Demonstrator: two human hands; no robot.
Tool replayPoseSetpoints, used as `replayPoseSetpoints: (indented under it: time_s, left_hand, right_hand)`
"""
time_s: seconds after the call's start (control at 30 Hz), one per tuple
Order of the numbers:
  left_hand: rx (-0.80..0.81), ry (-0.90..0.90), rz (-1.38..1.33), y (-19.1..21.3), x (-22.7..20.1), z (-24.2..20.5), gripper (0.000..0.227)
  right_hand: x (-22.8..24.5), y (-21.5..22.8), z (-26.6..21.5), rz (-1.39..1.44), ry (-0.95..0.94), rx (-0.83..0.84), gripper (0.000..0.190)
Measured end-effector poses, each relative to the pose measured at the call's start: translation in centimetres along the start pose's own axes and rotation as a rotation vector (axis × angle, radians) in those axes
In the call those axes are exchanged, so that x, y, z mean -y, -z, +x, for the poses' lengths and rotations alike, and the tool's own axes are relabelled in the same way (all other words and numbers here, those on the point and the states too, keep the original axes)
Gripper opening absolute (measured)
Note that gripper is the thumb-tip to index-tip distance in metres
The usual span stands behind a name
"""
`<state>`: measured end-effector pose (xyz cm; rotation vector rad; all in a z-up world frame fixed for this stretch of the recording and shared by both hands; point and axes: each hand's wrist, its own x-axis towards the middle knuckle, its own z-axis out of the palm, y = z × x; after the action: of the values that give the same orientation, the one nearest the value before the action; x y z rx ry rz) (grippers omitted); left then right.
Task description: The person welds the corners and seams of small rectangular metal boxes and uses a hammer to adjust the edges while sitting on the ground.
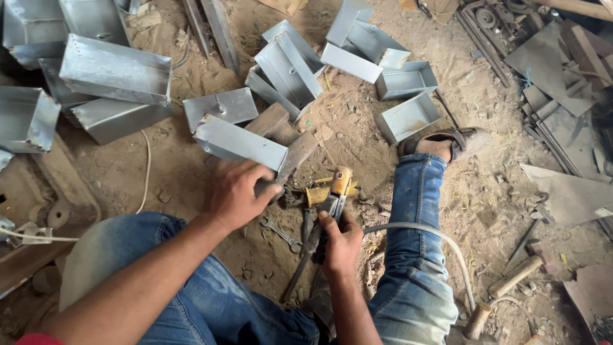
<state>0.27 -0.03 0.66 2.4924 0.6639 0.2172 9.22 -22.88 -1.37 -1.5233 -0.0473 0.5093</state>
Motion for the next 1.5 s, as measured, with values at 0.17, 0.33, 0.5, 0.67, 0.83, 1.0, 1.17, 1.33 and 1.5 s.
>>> replayPoseSetpoints:
  time_s: [0.17,0.33,0.5,0.67,0.83,1.0,1.17,1.33,1.5]
  left_hand:
    - [-0.067,-0.173,0.523,0.8,-1.0,3.1,0.113]
    - [-0.023,-0.135,0.543,-1.4,0.6,4.5,0.11]
    - [-0.04,-0.166,0.575,-2.7,1.1,4.6,0.1]
    - [-0.11,-0.202,0.456,-2.5,1.0,3.8,0.093]
    - [-0.142,-0.247,0.421,-2.5,1.2,3.8,0.091]
    - [-0.181,-0.263,0.387,-2.3,1.4,3.8,0.09]
    - [-0.159,-0.236,0.373,-1.7,1.3,3.8,0.097]
    - [-0.131,-0.213,0.413,-1.2,1.6,3.9,0.098]
    - [-0.196,-0.273,0.372,-1.8,2.0,3.9,0.097]
  right_hand:
    - [0.4,-0.1,-0.1,-0.018,0.011,0.001,0.035]
    - [0.7,0.1,-0.3,0.002,-0.044,-0.026,0.034]
    - [0.3,-0.4,0.5,0.005,-0.025,-0.024,0.033]
    - [-0.2,-0.7,0.4,-0.023,-0.021,-0.023,0.035]
    - [-0.3,-0.9,0.6,0.003,-0.021,-0.024,0.037]
    - [-0.5,-0.7,1.0,-0.03,0.02,-0.006,0.033]
    - [0.1,-0.1,0.4,-0.023,-0.01,-0.018,0.033]
    - [0.5,-0.1,0.1,0.008,0.009,0.0,0.033]
    - [0.1,-0.4,0.2,-0.014,-0.003,0.005,0.033]
